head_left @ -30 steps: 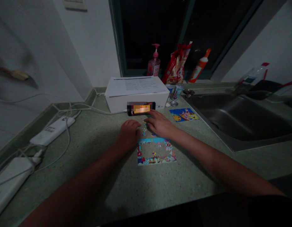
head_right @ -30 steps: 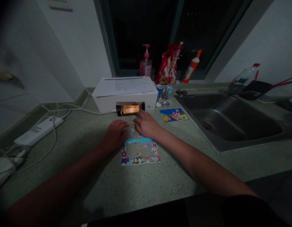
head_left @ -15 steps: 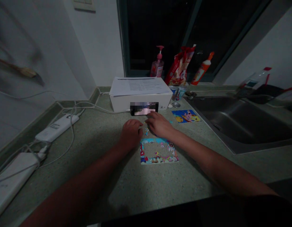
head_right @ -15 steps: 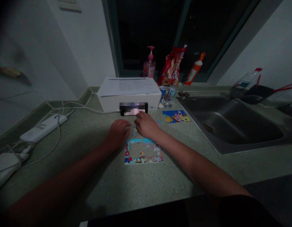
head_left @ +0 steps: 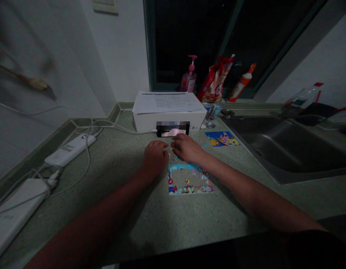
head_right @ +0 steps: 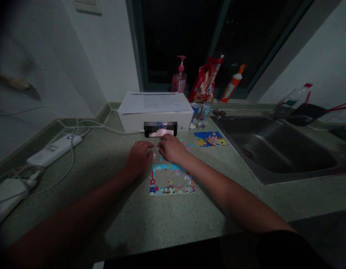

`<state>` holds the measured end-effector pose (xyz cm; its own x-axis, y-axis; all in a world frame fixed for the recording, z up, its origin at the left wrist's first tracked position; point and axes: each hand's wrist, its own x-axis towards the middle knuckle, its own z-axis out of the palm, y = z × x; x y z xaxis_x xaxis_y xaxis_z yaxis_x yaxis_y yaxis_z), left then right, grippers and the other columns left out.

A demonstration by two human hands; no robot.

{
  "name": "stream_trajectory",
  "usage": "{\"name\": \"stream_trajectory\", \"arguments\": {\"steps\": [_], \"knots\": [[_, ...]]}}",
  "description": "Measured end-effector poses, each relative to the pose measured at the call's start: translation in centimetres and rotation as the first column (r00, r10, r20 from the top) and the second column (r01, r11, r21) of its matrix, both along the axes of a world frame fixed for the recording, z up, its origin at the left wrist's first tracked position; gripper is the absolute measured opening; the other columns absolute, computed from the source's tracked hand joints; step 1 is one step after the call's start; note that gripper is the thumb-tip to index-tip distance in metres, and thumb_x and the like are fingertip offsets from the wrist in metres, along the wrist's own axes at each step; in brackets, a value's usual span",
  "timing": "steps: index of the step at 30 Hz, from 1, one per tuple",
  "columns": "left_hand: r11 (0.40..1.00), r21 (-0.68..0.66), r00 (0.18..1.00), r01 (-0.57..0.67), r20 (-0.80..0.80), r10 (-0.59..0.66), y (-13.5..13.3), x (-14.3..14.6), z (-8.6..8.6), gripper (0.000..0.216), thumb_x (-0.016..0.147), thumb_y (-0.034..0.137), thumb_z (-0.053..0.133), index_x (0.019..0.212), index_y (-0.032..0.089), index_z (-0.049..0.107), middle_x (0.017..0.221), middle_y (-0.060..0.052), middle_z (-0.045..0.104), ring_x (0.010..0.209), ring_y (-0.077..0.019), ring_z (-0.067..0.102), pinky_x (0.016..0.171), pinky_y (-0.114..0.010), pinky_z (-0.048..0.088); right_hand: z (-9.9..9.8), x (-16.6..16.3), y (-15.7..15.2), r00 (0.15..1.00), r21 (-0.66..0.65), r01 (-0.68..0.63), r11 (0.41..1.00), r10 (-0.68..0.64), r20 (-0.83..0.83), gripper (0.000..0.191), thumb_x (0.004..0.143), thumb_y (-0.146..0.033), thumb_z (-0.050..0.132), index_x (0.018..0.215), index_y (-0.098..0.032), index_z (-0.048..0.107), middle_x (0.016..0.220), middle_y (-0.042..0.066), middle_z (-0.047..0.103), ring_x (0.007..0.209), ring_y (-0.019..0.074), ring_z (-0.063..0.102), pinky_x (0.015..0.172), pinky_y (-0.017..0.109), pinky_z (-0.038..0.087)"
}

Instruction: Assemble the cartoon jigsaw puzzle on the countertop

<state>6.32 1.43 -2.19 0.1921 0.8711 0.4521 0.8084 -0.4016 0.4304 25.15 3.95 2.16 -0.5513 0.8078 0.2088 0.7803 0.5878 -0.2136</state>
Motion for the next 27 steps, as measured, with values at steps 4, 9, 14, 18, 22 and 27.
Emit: {"name": "stream_trajectory", "arguments": {"steps": [4, 9, 14, 18, 22, 27], "knots": [[1.0, 0.005, 1.0, 0.014, 0.017, -0.014, -0.1, 0.0, 0.1, 0.027, 0.083, 0.011, 0.058, 0.105, 0.019, 0.072, 0.112, -0.011, 0.075, 0.114, -0.031, 0.064, 0.108, -0.05, 0.05, 0.6, -0.5, 0.4, 0.998, -0.059, 0.049, 0.997, -0.046, 0.045, 0.012, 0.091, -0.019, 0.072, 0.099, -0.016, 0.081, 0.119, 0.016, 0.072, 0.122, 0.0297, 0.062, 0.107, 0.04, 0.047], [1.0, -0.012, 0.999, 0.026, 0.021, -0.025, -0.1, -0.2, 0.5, 0.027, 0.083, 0.012, 0.058, 0.105, 0.018, 0.072, 0.112, -0.012, 0.075, 0.114, -0.0314, 0.065, 0.108, -0.049, 0.05, 0.6, -1.0, 1.1, 0.996, -0.097, 0.044, 0.994, -0.036, 0.081, 0.012, 0.088, -0.016, 0.071, 0.095, -0.017, 0.081, 0.112, 0.016, 0.074, 0.12, 0.0295, 0.064, 0.103, 0.037, 0.049], [0.999, -0.006, 0.999, 0.034, 0.021, -0.034, -0.2, -0.1, 0.6, 0.028, 0.084, 0.011, 0.057, 0.106, 0.019, 0.072, 0.113, -0.011, 0.075, 0.114, -0.0309, 0.065, 0.108, -0.049, 0.05, 0.5, -1.1, 1.4, 0.995, -0.091, 0.036, 0.995, -0.028, 0.096, 0.015, 0.086, -0.015, 0.07, 0.097, -0.016, 0.081, 0.106, 0.015, 0.074, 0.117, 0.0294, 0.065, 0.104, 0.037, 0.049], [0.999, -0.001, 0.999, 0.034, 0.016, -0.034, -0.2, -0.1, 0.6, 0.027, 0.083, 0.011, 0.057, 0.105, 0.019, 0.072, 0.112, -0.011, 0.075, 0.113, -0.0305, 0.065, 0.107, -0.049, 0.051, 0.8, -1.0, 1.6, 0.993, -0.081, 0.024, 0.996, -0.014, 0.121, 0.014, 0.086, -0.019, 0.072, 0.096, -0.015, 0.081, 0.108, 0.017, 0.073, 0.118, 0.031, 0.064, 0.103, 0.038, 0.049], [0.999, -0.008, 0.999, 0.035, 0.017, -0.035, -0.2, -0.1, 0.5, 0.028, 0.084, 0.011, 0.057, 0.106, 0.018, 0.072, 0.113, -0.011, 0.075, 0.114, -0.0307, 0.065, 0.107, -0.049, 0.05, 1.0, -1.2, 1.8, 0.992, -0.086, 0.0, 0.996, 0.012, 0.129, 0.01, 0.083, -0.016, 0.075, 0.091, -0.016, 0.081, 0.101, 0.015, 0.075, 0.112, 0.0297, 0.066, 0.101, 0.036, 0.048], [0.999, -0.006, 0.998, 0.051, 0.025, -0.051, -0.2, -0.1, 0.6, 0.029, 0.083, 0.01, 0.058, 0.107, 0.018, 0.072, 0.113, -0.012, 0.075, 0.114, -0.0308, 0.065, 0.108, -0.049, 0.05, 1.3, -1.3, 1.2, 0.989, -0.038, 0.01, 0.999, -0.005, 0.149, 0.012, 0.085, -0.018, 0.073, 0.095, -0.015, 0.079, 0.106, 0.016, 0.073, 0.111, 0.0314, 0.064, 0.099, 0.039, 0.047]]}}
